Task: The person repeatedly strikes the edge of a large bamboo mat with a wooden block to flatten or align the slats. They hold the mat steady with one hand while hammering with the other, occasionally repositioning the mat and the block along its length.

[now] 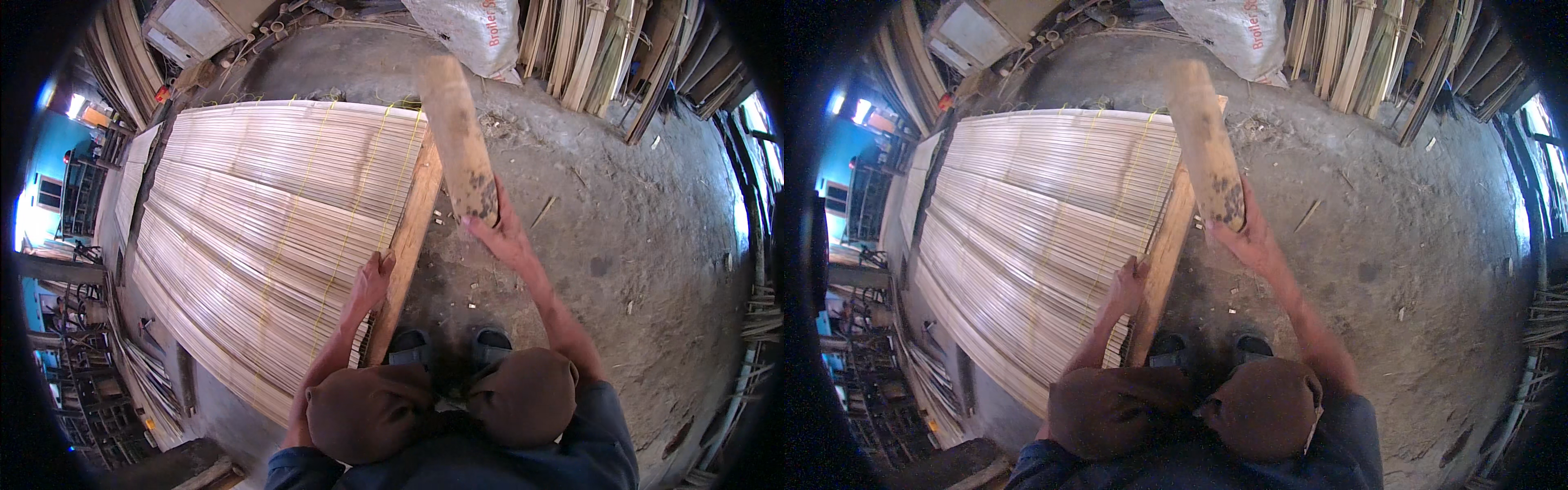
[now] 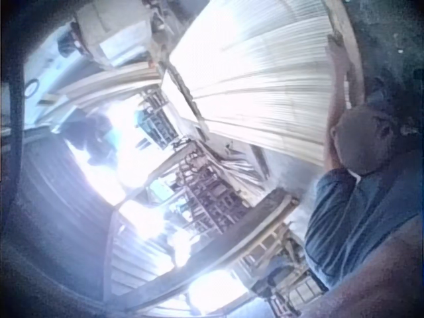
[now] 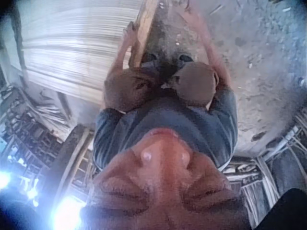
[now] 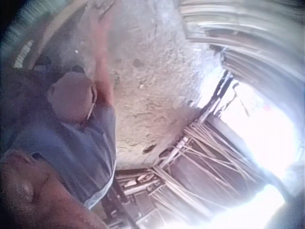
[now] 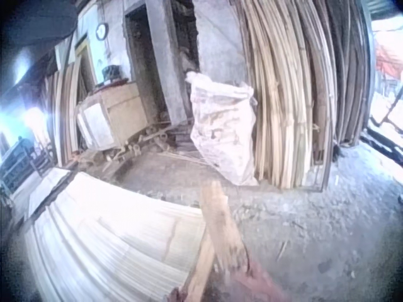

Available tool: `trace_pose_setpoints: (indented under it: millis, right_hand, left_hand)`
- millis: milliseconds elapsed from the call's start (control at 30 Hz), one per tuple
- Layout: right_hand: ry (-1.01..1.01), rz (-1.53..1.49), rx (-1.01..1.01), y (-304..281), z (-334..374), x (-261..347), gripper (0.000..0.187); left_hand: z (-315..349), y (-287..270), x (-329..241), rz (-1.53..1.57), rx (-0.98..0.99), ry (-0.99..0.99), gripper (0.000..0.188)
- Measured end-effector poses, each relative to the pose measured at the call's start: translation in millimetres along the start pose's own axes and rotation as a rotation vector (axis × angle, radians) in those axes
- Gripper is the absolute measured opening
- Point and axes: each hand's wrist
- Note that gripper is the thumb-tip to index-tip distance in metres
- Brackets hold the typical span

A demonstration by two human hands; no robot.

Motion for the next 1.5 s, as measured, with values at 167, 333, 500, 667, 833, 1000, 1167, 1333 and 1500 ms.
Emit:
trace_pose_setpoints:
  millis: [167, 333, 500, 667, 833, 1000, 1167, 1333, 1500]
  right_hand:
    - [-0.026, 0.014, -0.089, -9.1, -1.2, 21.6, 0.095]
    - [-0.082, 0.117, -0.13, -13.0, 13.4, 11.1, 0.094]
    - [0.078, 0.142, -0.14, -13.9, 28.8, 7.1, 0.094]
    - [0.02, 0.245, -0.174, -24.7, 32.3, -0.8, 0.098]
    - [-0.242, 0.168, -0.192, 4.1, -3.9, 81.9, 0.106]
    - [-0.785, 0.128, -0.436, 18.9, -66.5, 174.3, 0.112]
    - [-0.485, 0.425, -0.246, 4.6, -51.8, 7.1, 0.101]
    - [-0.239, 0.612, 0.153, -19.8, -15.7, -97.2, 0.096]
    - [-0.026, 0.505, 0.125, -22.3, -4.9, -36.3, 0.099]
  left_hand:
    - [-10.8, 3.9, -16.8, 0.092, 0.09, -0.036, 0.049]
    - [-15.8, 0.8, -14.0, 0.054, 0.086, -0.071, 0.05]
    - [-15.8, 1.2, 5.7, 0.039, 0.072, 0.005, 0.045]
    - [-11.5, 14.0, -1.2, 0.059, 0.062, 0.032, 0.043]
    - [-8.0, -8.6, 8.3, -0.026, 0.121, -0.09, 0.057]
    - [-9.9, 0.5, 11.7, -0.03, 0.15, -0.022, 0.053]
    - [-13.1, 9.0, 29.9, -0.124, 0.134, 0.302, 0.05]
    - [-19.3, 13.9, 81.6, -0.332, -0.045, 0.602, 0.047]
    - [-4.1, 38.1, 60.9, -0.023, 0.077, 0.127, 0.045]
Point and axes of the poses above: each hand's wrist, its own z-axis away from the middle knuckle, its own y-axis out of the palm, x = y × z, and after that the axes turned 13 degrees about -x, right-handed
